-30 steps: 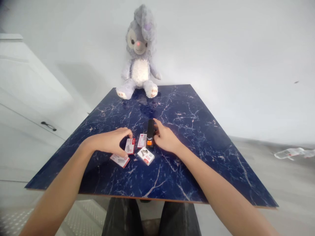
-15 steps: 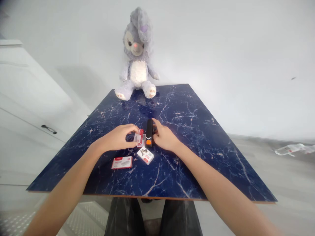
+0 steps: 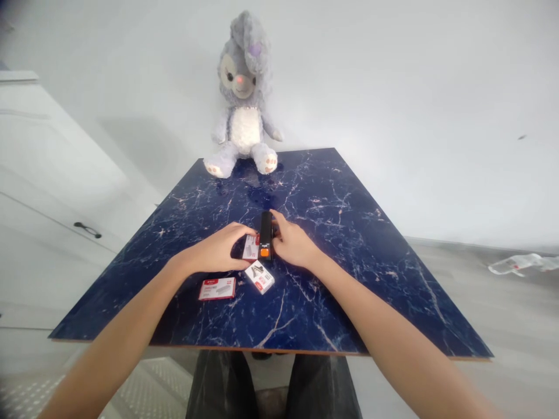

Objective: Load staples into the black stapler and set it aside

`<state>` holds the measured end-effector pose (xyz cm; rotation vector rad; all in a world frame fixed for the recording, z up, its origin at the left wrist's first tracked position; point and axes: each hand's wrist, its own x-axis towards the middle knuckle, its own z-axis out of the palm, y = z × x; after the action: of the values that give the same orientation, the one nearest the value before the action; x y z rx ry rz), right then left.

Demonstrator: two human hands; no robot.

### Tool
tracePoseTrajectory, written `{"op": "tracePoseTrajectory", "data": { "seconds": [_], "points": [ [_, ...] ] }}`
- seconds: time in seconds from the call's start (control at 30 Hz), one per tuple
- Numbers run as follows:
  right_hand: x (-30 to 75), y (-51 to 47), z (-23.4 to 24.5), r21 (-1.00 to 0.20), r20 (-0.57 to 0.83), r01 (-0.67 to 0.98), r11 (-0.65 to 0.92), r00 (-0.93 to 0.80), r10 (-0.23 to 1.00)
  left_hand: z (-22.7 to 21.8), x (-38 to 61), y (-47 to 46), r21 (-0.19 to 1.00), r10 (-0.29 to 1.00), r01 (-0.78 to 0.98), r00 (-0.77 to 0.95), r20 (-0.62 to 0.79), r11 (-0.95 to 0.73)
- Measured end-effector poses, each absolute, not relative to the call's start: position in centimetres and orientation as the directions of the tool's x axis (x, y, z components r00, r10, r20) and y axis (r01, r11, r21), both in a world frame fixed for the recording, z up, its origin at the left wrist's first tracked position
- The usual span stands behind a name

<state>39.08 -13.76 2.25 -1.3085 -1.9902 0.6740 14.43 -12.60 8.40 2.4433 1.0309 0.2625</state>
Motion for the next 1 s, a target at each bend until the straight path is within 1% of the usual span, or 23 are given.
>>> {"op": "tracePoseTrajectory", "data": {
  "seconds": [0.1,0.13,0.23,0.27,0.33,0.4,0.43,0.47,0.53,0.6,0.63,0.73,0.8,0.9,1.0],
  "points": [
    [39.1,-13.7,2.2,-0.712,0.241,0.597,0.369,-0.286,0.927,10.3,12.7,-12.8,0.532,0.717,0.632,0.694,-0.064,-0.564],
    [39.1,-13.7,2.1,-0.709,0.244,0.598,0.373,-0.288,0.926,10.9,12.3,-13.0,0.535,0.700,0.642,0.703,-0.125,-0.550],
    [39.1,-13.7,2.1,-0.706,0.254,0.595,0.384,-0.294,0.921,11.6,12.3,-14.1,0.483,0.555,0.683,0.729,-0.400,-0.548],
    [39.1,-13.7,2.1,-0.706,0.259,0.593,0.388,-0.294,0.920,11.5,12.6,-14.5,0.458,0.509,0.685,0.728,-0.459,-0.567],
    [39.1,-13.6,2.1,-0.703,0.265,0.593,0.394,-0.296,0.918,11.3,12.9,-14.8,0.445,0.455,0.669,0.737,-0.500,-0.595],
    [39.1,-13.6,2.1,-0.697,0.266,0.598,0.397,-0.299,0.917,11.3,12.9,-14.4,0.511,0.439,0.646,0.762,-0.477,-0.567],
    [39.1,-13.6,2.1,-0.694,0.264,0.601,0.396,-0.299,0.917,11.3,12.7,-14.0,0.563,0.460,0.632,0.774,-0.434,-0.532],
    [39.1,-13.6,2.1,-0.692,0.262,0.604,0.395,-0.300,0.917,11.3,12.6,-13.6,0.618,0.511,0.614,0.777,-0.368,-0.491],
    [39.1,-13.6,2.1,-0.692,0.262,0.604,0.396,-0.301,0.917,11.0,12.6,-12.7,0.700,0.680,0.573,0.713,-0.169,-0.427],
    [39.1,-13.6,2.1,-0.697,0.265,0.597,0.398,-0.301,0.916,10.2,13.2,-12.1,0.732,0.820,0.553,0.572,0.014,-0.399],
    [39.1,-13.6,2.1,-0.699,0.267,0.595,0.397,-0.298,0.916,9.6,13.7,-12.0,0.739,0.849,0.548,0.525,0.062,-0.393],
    [39.2,-13.6,2.1,-0.702,0.256,0.599,0.385,-0.292,0.922,7.7,15.1,-11.7,0.766,0.865,0.505,0.484,0.131,-0.398],
    [39.2,-13.6,2.1,-0.700,0.249,0.604,0.381,-0.294,0.923,6.8,15.3,-11.4,0.786,0.858,0.467,0.490,0.151,-0.405],
    [39.2,-13.6,2.1,-0.693,0.252,0.607,0.389,-0.302,0.919,6.6,14.5,-10.9,0.772,0.781,0.423,0.607,0.146,-0.474],
    [39.3,-13.6,2.1,-0.689,0.263,0.604,0.401,-0.307,0.914,7.0,13.7,-10.8,0.706,0.700,0.465,0.712,0.060,-0.534]
  ]
}}
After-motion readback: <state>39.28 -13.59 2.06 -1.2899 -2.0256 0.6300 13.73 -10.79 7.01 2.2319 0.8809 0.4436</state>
